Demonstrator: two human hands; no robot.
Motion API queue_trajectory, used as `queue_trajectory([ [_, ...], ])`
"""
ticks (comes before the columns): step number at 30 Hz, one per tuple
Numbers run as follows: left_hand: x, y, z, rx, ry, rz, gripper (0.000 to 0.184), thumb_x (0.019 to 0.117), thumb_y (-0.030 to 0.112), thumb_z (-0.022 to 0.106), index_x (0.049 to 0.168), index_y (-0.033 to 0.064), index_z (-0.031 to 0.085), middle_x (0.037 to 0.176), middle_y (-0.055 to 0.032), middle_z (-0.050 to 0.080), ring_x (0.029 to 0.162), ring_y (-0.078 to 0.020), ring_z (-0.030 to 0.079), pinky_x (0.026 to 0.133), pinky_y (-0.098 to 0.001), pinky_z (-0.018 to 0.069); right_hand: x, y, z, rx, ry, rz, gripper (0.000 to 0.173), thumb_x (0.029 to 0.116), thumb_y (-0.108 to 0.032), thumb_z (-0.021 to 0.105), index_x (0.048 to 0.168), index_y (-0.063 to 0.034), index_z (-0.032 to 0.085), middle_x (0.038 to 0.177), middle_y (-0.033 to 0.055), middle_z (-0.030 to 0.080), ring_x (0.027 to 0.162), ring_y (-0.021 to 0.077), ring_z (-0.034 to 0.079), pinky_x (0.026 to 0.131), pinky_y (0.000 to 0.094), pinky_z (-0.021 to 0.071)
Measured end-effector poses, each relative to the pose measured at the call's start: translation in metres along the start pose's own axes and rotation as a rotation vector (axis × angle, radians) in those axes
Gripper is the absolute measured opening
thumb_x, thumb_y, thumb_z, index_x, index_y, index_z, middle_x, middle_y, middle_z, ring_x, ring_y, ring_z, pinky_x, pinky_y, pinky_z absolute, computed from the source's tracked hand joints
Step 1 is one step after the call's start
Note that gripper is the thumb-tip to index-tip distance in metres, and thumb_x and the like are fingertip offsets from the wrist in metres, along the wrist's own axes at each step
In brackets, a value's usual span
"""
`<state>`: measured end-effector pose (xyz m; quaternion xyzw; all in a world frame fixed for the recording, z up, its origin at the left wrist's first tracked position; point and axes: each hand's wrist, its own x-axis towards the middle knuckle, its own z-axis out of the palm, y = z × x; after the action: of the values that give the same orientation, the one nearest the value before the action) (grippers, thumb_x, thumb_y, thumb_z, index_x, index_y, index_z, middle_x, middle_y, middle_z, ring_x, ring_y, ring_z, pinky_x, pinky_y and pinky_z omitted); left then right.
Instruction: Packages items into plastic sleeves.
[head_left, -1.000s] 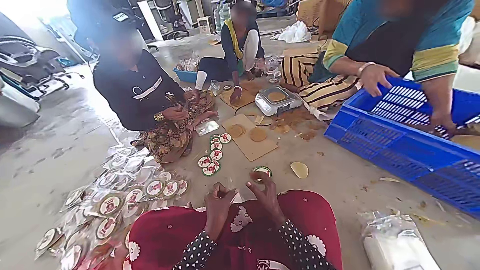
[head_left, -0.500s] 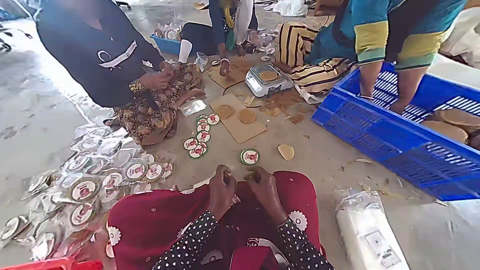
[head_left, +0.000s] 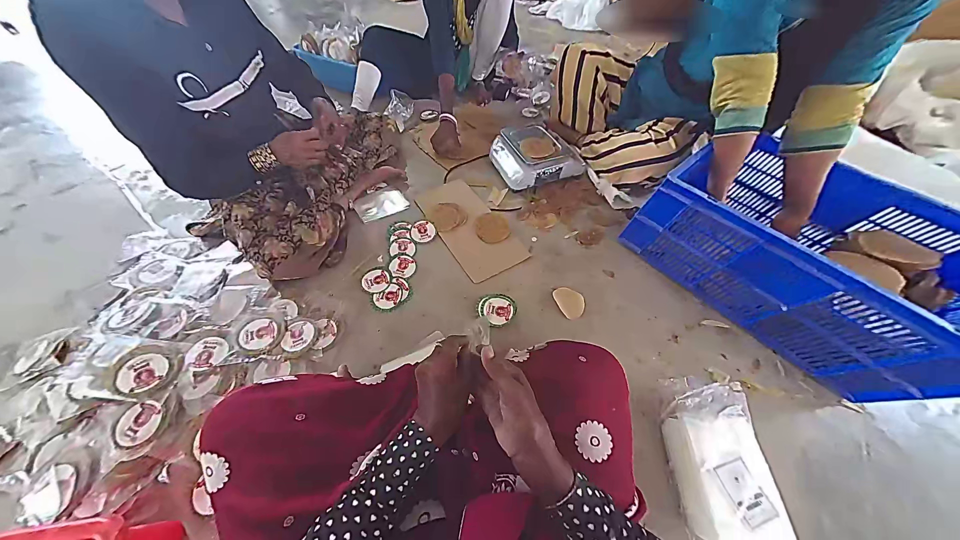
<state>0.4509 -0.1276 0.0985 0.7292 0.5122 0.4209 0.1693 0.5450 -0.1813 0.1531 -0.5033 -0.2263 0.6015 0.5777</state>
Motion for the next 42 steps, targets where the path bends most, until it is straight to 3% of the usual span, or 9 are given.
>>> queue_trajectory([
  [4,0.005,-0.014,-0.006,0.023,0.063,-0.027,0.019,0.0956,0.011,0.059,0.099,-0.0017,0.073,0.067,-0.0093,0.065,0.055,-0.0189,0.060,0.056,-0.0352,0.0535,-0.011,0.010,0.009,-0.107,-0.088,-0.047,0.056,0.1044,-0.024,0.051,0.149,0.0076,0.040,0.143,0.0179,0.054,0.126,0.0153,0.057,0.105,0.0310,0.0489],
  [8,0.002,-0.006,-0.011,0.047,0.012,-0.059,0.020,0.0944,0.008,0.058,0.099,-0.0034,0.073,0.070,-0.0143,0.068,0.058,-0.0272,0.066,0.057,-0.0447,0.0560,0.011,0.008,0.015,-0.093,-0.075,0.111,0.039,0.1105,-0.029,0.041,0.129,0.0010,0.058,0.119,0.0103,0.066,0.109,0.0125,0.064,0.097,0.0315,0.0528],
  [13,-0.016,0.006,-0.013,0.073,0.017,0.173,0.019,0.0933,0.008,0.058,0.097,-0.0041,0.073,0.076,-0.0160,0.071,0.063,-0.0285,0.071,0.057,-0.0424,0.0591,0.045,0.022,0.014,-0.003,-0.101,0.001,0.064,0.1094,-0.041,0.032,0.157,0.0015,0.031,0.157,0.0189,0.042,0.139,0.0210,0.049,0.113,0.0366,0.0445],
  [16,-0.013,0.002,-0.016,0.123,0.068,0.312,0.018,0.0931,0.007,0.058,0.094,-0.0018,0.074,0.070,-0.0136,0.068,0.056,-0.0246,0.067,0.052,-0.0352,0.0563,0.063,0.023,0.015,0.117,-0.189,0.000,0.056,0.1092,-0.040,0.031,0.144,0.0003,0.048,0.139,0.0138,0.059,0.120,0.0141,0.061,0.097,0.0306,0.0521],
  [20,0.030,-0.030,-0.044,0.263,-0.088,0.123,0.027,0.0985,0.010,0.055,0.112,-0.0073,0.070,0.090,-0.0252,0.072,0.076,-0.0414,0.072,0.065,-0.0557,0.0586,0.089,-0.002,0.001,-0.120,-0.568,0.045,0.036,0.1047,-0.019,0.049,0.129,0.0048,0.058,0.114,0.0104,0.071,0.104,0.0161,0.069,0.094,0.0338,0.0571],
  [24,0.072,-0.097,-0.045,0.260,-0.014,-0.124,0.025,0.1025,0.008,0.053,0.111,-0.0077,0.070,0.092,-0.0291,0.071,0.081,-0.0483,0.071,0.073,-0.0637,0.0558,0.186,-0.015,-0.055,-0.987,-0.018,-0.130,0.024,0.0935,-0.014,0.075,0.111,0.0023,0.068,0.095,0.0141,0.073,0.083,0.0229,0.072,0.078,0.0412,0.0601],
  [27,0.080,-0.121,-0.037,0.266,-0.094,-0.299,0.025,0.1043,0.008,0.052,0.113,-0.0062,0.070,0.098,-0.0292,0.072,0.088,-0.0477,0.071,0.081,-0.0633,0.0544,0.255,-0.002,-0.105,-1.469,0.265,0.160,0.062,0.0833,-0.042,0.084,0.117,0.0070,0.067,0.119,0.0282,0.066,0.115,0.0429,0.063,0.098,0.0615,0.0483],
  [31,0.089,-0.127,-0.025,0.238,-0.129,-0.371,0.024,0.1040,0.008,0.052,0.112,-0.0063,0.070,0.093,-0.0269,0.071,0.085,-0.0444,0.071,0.079,-0.0601,0.0547,0.277,0.016,-0.118,-1.426,0.384,0.391,0.057,0.0804,-0.040,0.086,0.110,0.0061,0.069,0.118,0.0264,0.067,0.112,0.0403,0.065,0.095,0.0590,0.0503],
  [42,0.093,-0.142,-0.015,0.189,-0.076,-0.373,0.019,0.1011,0.005,0.055,0.108,-0.0059,0.069,0.075,-0.0211,0.066,0.065,-0.0361,0.064,0.065,-0.0541,0.0528,0.280,0.008,-0.139,-1.361,0.332,0.406,0.019,0.0958,-0.022,0.071,0.100,-0.0033,0.075,0.092,0.0103,0.073,0.078,0.0187,0.067,0.077,0.0393,0.0543],
])
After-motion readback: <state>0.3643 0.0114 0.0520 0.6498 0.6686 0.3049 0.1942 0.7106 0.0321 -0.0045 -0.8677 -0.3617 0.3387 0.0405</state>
